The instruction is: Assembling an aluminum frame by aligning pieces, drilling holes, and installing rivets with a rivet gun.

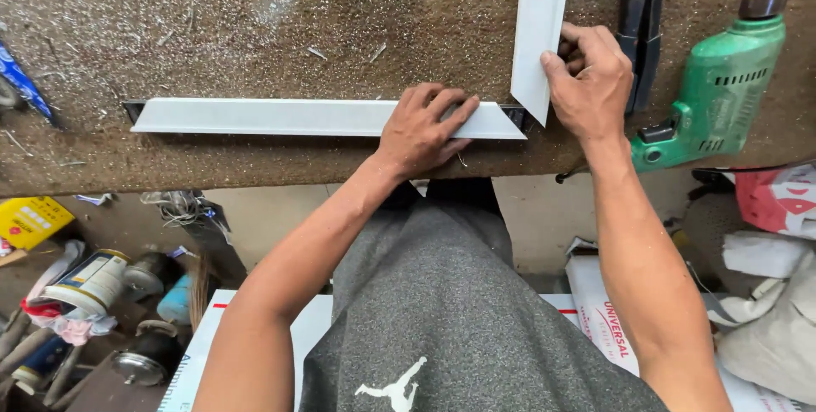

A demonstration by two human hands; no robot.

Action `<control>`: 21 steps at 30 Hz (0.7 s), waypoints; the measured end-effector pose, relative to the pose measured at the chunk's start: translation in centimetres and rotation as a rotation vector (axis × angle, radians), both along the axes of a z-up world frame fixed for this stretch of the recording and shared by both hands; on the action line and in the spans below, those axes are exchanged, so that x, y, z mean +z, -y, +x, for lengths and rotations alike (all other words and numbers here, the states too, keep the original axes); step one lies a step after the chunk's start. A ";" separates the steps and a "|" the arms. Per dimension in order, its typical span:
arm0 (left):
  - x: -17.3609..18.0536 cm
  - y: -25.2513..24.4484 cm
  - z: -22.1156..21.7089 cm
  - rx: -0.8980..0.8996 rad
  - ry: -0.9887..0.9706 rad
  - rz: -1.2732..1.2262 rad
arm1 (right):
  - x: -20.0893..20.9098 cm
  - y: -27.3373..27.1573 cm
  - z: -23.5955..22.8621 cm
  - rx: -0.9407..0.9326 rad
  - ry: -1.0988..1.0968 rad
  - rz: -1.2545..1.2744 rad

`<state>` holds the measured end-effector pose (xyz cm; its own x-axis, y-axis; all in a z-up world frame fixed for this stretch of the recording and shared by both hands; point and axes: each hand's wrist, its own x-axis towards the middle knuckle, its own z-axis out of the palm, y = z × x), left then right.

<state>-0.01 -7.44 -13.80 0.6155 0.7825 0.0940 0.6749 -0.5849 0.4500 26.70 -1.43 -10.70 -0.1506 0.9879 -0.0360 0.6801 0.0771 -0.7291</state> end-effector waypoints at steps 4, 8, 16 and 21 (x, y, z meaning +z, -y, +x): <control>0.3 -0.1 -0.2 0.026 -0.019 -0.024 | 0.3 -0.2 -0.4 -0.060 -0.077 -0.048; 0.0 0.0 0.0 0.049 -0.017 -0.018 | 0.3 -0.1 -0.6 0.029 0.063 0.108; -0.8 0.4 0.6 0.059 -0.005 0.030 | 0.0 0.4 -1.6 -0.014 0.115 0.039; -0.5 0.1 0.7 0.054 -0.035 0.067 | -0.9 0.3 1.7 0.211 0.079 -0.341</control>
<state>0.72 -7.56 -14.26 0.5763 0.8074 0.1265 0.7211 -0.5752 0.3861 28.44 -1.75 -11.56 -0.3325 0.8652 -0.3754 0.7301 -0.0158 -0.6831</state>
